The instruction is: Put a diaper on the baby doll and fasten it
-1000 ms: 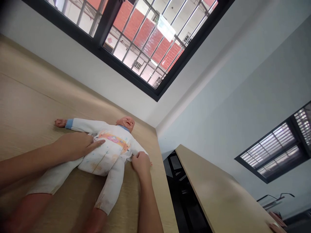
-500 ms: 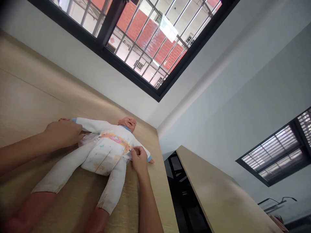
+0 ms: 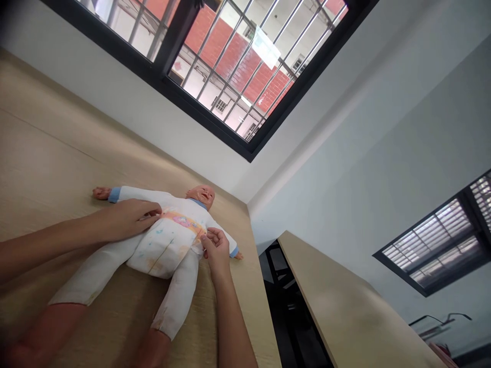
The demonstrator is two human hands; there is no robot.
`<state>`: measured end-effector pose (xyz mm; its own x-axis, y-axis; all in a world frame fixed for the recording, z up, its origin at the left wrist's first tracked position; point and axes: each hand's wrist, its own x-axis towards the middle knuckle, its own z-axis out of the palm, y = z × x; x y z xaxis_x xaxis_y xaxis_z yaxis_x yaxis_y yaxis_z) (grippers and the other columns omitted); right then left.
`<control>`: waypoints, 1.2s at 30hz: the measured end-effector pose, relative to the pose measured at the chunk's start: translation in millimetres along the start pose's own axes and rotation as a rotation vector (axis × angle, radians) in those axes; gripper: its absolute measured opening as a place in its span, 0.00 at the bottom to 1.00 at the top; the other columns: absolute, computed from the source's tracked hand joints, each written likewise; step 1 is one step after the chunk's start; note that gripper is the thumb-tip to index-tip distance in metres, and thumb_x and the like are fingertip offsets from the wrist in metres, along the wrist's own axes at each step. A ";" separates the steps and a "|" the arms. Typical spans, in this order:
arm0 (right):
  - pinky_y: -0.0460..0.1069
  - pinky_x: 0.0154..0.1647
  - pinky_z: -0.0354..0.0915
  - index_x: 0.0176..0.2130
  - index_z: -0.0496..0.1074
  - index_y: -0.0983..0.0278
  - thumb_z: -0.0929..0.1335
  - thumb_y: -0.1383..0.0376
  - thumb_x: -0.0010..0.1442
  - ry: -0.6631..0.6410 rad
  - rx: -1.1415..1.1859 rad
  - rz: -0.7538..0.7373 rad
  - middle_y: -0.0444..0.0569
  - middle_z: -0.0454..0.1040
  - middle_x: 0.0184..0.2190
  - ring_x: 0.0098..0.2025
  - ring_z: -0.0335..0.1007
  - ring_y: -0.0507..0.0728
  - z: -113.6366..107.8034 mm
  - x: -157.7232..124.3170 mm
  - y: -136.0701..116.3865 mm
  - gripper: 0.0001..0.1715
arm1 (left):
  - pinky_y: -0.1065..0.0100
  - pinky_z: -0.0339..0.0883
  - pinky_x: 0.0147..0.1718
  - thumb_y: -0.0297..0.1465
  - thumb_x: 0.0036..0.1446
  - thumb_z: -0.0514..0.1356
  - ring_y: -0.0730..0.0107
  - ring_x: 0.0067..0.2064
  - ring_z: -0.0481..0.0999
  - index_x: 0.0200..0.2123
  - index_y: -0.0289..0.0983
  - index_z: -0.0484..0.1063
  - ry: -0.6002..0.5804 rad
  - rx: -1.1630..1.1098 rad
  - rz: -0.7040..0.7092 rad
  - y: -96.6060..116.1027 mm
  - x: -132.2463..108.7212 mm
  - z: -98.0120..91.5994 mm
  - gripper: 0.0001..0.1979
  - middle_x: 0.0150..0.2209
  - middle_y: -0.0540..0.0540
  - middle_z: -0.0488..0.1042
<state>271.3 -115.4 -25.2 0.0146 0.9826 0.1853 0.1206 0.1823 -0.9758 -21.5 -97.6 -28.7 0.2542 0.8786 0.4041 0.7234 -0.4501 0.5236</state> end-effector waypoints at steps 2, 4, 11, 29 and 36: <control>0.46 0.20 0.53 0.44 0.75 0.62 0.78 0.51 0.48 -0.014 0.020 0.002 0.42 0.72 0.28 0.22 0.56 0.49 -0.8 0.5 1.4 0.29 | 0.58 0.65 0.42 0.42 0.67 0.50 0.50 0.43 0.79 0.44 0.39 0.80 -0.020 -0.013 0.026 2.2 0.4 -1.3 0.21 0.40 0.41 0.84; 0.47 0.20 0.51 0.45 0.76 0.62 0.78 0.49 0.48 -0.034 0.029 0.015 0.40 0.69 0.25 0.21 0.53 0.50 -1.6 1.1 3.2 0.30 | 0.59 0.65 0.41 0.42 0.67 0.50 0.52 0.42 0.79 0.44 0.39 0.80 -0.027 -0.053 0.022 3.7 0.8 -2.9 0.20 0.39 0.42 0.84; 0.47 0.21 0.48 0.49 0.77 0.64 0.77 0.46 0.51 -0.176 0.061 0.073 0.42 0.71 0.28 0.23 0.52 0.50 0.6 -4.4 -0.8 0.33 | 0.60 0.67 0.41 0.43 0.66 0.53 0.55 0.42 0.80 0.43 0.40 0.79 -0.032 -0.160 0.000 2.1 2.3 -2.2 0.18 0.39 0.45 0.83; 0.47 0.34 0.60 0.33 0.75 0.65 0.74 0.57 0.53 -0.032 0.041 -0.086 0.42 0.71 0.28 0.31 0.60 0.53 23.2 -10.6 2.1 0.14 | 0.52 0.68 0.61 0.51 0.54 0.65 0.43 0.61 0.76 0.61 0.39 0.73 0.028 -0.140 0.054 -17.2 11.8 20.6 0.35 0.62 0.39 0.77; 0.46 0.34 0.60 0.31 0.69 0.62 0.72 0.62 0.51 -0.093 0.155 -0.149 0.39 0.67 0.27 0.31 0.58 0.52 23.4 -16.5 -1.7 0.09 | 0.51 0.67 0.65 0.53 0.48 0.70 0.42 0.66 0.73 0.70 0.43 0.65 -0.071 -0.377 -0.035 -20.2 10.5 20.9 0.48 0.68 0.39 0.73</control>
<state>247.6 -131.0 -29.3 -0.0840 0.9422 0.3244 -0.0391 0.3221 -0.9459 -19.9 -75.9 -50.7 0.2868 0.8975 0.3351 0.4486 -0.4349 0.7808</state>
